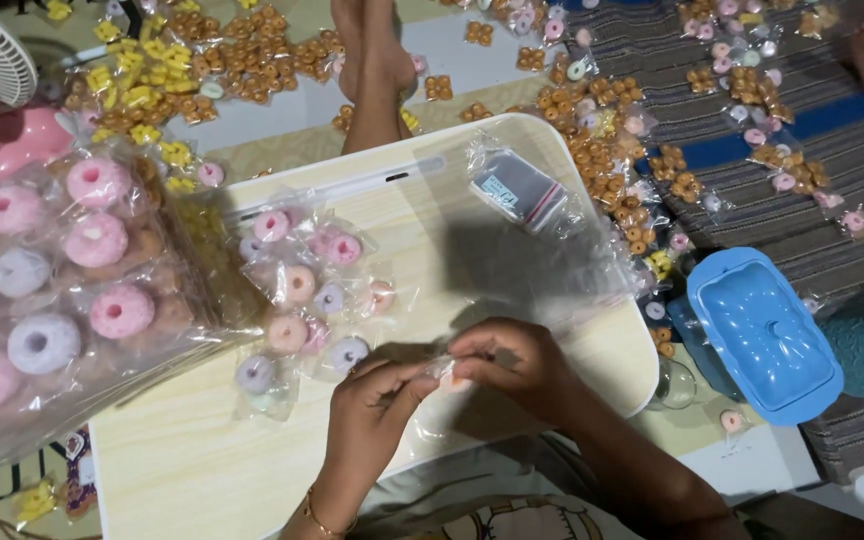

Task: A person is sitting on the floor, manually packaging small, colorful donut-shaped items into clear plastic bags on a small white tray.

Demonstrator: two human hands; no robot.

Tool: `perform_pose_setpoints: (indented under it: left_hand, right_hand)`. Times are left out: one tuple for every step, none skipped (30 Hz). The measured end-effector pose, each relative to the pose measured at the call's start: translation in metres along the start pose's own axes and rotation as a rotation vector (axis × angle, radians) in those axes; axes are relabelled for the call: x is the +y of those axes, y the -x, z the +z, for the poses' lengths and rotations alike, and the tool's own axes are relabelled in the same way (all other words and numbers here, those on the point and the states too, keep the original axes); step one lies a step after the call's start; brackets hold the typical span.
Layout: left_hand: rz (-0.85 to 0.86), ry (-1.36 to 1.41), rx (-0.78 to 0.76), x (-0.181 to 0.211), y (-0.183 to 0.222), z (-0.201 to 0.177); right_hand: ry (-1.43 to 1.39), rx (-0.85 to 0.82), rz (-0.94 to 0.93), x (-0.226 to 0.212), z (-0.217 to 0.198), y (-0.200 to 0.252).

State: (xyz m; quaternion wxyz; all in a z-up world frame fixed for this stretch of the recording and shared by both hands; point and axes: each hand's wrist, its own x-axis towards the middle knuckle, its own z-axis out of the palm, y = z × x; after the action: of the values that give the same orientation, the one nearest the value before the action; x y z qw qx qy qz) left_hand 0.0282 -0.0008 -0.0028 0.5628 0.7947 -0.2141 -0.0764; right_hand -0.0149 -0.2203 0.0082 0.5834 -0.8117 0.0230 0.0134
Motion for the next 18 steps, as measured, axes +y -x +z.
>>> perform_pose_setpoints:
  left_hand:
    - [0.031,-0.022,0.001,-0.002,0.001,0.000]
    - [0.023,-0.025,0.008,0.001,0.000,0.000]
    - [0.105,-0.065,0.008,0.005,-0.002,0.000]
    - [0.192,-0.106,0.007,0.008,-0.007,0.000]
    - [0.190,-0.110,0.013,0.006,-0.007,0.001]
    - [0.229,-0.219,0.030,0.004,-0.007,0.003]
    - [0.267,-0.329,0.046,0.003,-0.007,0.005]
    - [0.269,-0.329,0.051,0.003,-0.010,0.003]
    - [0.251,-0.323,0.031,0.003,-0.013,0.002]
    - [0.224,-0.315,0.003,0.003,-0.011,0.001]
    - [0.217,-0.312,-0.001,0.007,-0.006,0.002]
    - [0.297,-0.261,-0.085,0.010,-0.008,0.003]
    - [0.377,-0.211,-0.170,0.013,-0.011,0.004]
    - [0.382,-0.211,-0.166,0.019,-0.007,0.004]
    - [0.405,-0.302,-0.297,0.024,-0.004,0.004]
    - [0.422,-0.393,-0.431,0.028,-0.001,0.003]
    - [0.423,-0.394,-0.428,0.015,0.003,0.008]
    - [0.422,-0.440,-0.462,0.003,0.012,0.014]
  right_hand:
    - [0.016,0.021,0.117,0.000,-0.003,0.001]
    - [0.013,0.011,0.118,0.001,-0.005,0.003]
    - [0.030,0.008,0.084,0.001,-0.009,0.005]
    - [0.048,0.009,0.045,0.001,-0.013,0.004]
    - [0.047,0.003,0.041,0.004,-0.015,0.006]
    - [0.098,-0.010,-0.079,0.007,-0.018,0.007]
    - [0.149,-0.024,-0.199,0.010,-0.021,0.009]
    - [0.151,-0.025,-0.203,0.008,-0.025,0.008]
    - [0.143,0.025,-0.124,0.007,-0.030,0.008]
    - [0.131,0.074,-0.034,0.006,-0.033,0.013]
    - [0.129,0.071,-0.026,0.006,-0.035,0.018]
    - [0.108,0.110,0.062,0.005,-0.039,0.017]
    - [0.086,0.149,0.149,0.004,-0.043,0.016]
    - [0.089,0.150,0.144,0.005,-0.051,0.017]
    - [0.197,0.203,0.146,0.006,-0.059,0.017]
    - [0.304,0.255,0.152,0.007,-0.066,0.018]
    - [0.304,0.255,0.149,0.011,-0.072,0.012]
    - [0.187,0.296,0.107,0.015,-0.077,0.011]
